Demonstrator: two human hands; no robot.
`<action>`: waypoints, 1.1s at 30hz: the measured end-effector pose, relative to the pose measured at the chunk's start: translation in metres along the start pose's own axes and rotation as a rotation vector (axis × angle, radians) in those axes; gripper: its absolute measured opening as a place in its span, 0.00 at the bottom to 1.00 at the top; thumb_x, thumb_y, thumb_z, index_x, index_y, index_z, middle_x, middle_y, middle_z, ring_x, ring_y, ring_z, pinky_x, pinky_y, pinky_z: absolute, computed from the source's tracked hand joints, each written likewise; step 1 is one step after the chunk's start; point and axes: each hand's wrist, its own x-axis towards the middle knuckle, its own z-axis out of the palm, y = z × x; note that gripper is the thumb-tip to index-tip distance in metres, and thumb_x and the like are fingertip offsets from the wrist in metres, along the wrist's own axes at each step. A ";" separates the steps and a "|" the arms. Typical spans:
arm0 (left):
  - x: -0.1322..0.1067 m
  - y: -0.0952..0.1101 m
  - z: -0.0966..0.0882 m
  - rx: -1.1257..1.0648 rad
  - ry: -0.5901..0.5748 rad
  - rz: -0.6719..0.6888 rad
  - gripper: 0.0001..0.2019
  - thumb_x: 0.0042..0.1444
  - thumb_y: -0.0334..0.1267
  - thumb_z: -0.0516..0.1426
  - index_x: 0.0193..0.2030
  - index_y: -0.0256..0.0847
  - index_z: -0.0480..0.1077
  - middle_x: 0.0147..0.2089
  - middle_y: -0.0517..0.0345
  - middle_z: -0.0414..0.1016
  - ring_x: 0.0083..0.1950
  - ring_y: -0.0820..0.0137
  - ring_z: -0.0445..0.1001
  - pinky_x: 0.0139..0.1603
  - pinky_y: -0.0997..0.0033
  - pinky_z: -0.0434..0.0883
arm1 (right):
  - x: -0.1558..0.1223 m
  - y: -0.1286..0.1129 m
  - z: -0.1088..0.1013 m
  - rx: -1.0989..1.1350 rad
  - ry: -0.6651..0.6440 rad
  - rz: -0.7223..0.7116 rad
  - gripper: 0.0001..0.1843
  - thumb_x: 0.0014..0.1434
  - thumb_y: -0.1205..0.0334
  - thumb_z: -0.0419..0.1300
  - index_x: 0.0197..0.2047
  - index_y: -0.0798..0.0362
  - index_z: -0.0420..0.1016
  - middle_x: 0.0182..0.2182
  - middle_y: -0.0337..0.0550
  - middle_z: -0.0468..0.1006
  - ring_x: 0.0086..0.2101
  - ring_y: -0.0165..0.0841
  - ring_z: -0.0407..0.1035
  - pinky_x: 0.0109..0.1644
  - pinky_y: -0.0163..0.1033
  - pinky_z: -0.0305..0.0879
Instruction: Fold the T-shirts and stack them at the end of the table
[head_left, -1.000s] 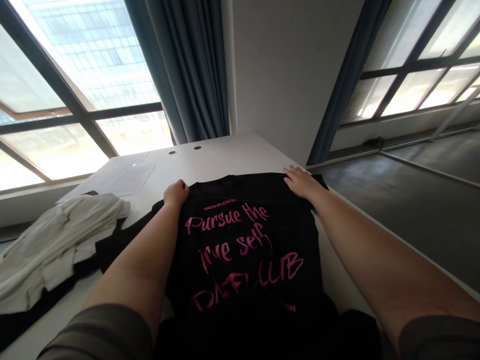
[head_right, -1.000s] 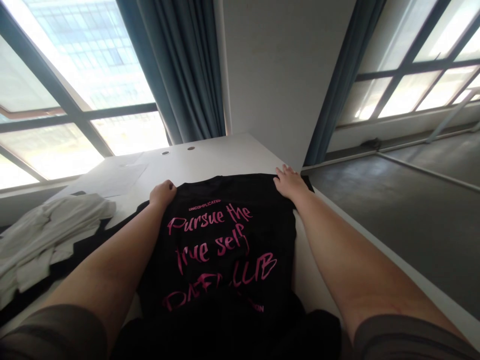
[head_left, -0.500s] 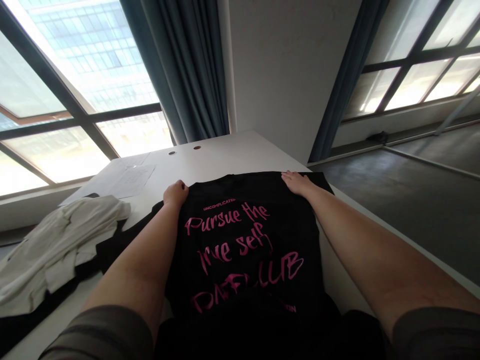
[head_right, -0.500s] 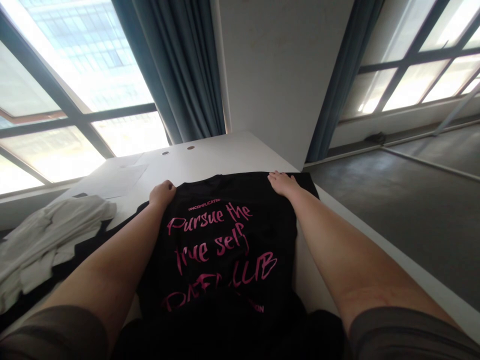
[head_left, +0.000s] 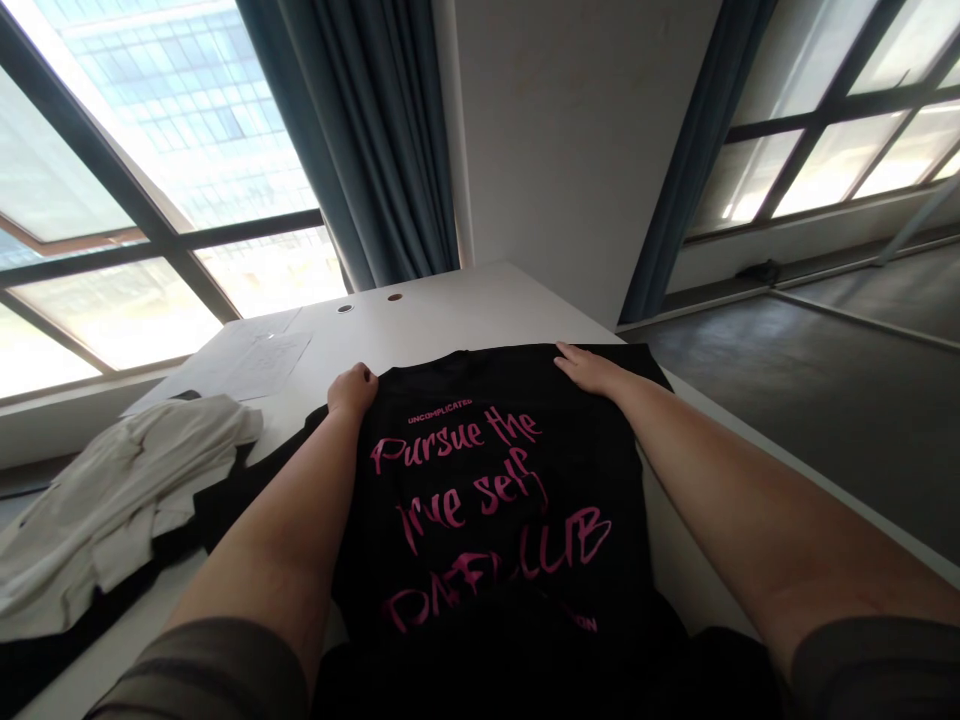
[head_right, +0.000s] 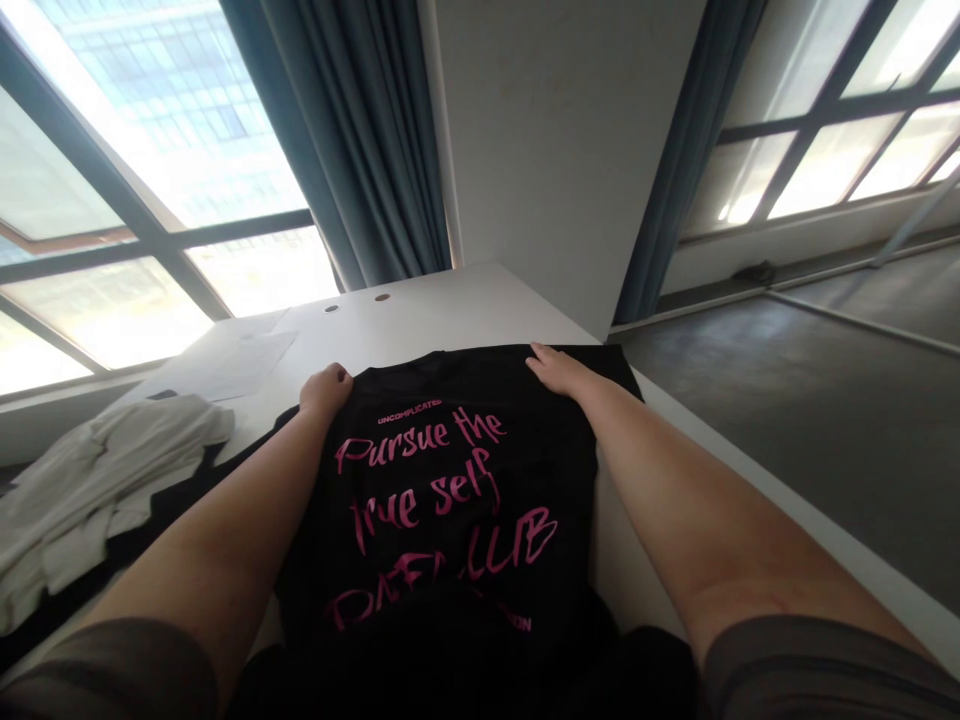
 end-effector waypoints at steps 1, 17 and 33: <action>0.000 0.000 0.000 0.000 0.002 -0.001 0.12 0.63 0.44 0.52 0.47 0.46 0.74 0.46 0.45 0.81 0.50 0.52 0.78 0.45 0.58 0.72 | 0.002 0.005 0.000 -0.008 0.021 0.002 0.36 0.72 0.47 0.39 0.77 0.54 0.51 0.75 0.46 0.53 0.72 0.39 0.48 0.76 0.44 0.43; -0.003 0.003 -0.003 0.007 0.004 -0.011 0.13 0.64 0.43 0.50 0.46 0.45 0.74 0.46 0.45 0.82 0.50 0.53 0.78 0.44 0.58 0.72 | 0.005 0.012 0.001 -0.066 -0.003 0.166 0.34 0.71 0.42 0.39 0.76 0.38 0.53 0.77 0.39 0.46 0.73 0.53 0.43 0.72 0.69 0.39; -0.001 0.002 -0.002 -0.004 0.004 -0.013 0.12 0.64 0.43 0.51 0.46 0.46 0.74 0.46 0.45 0.81 0.49 0.52 0.78 0.44 0.58 0.72 | -0.003 0.015 -0.003 -0.087 0.034 0.167 0.35 0.69 0.40 0.44 0.75 0.41 0.56 0.75 0.48 0.53 0.71 0.56 0.47 0.71 0.71 0.41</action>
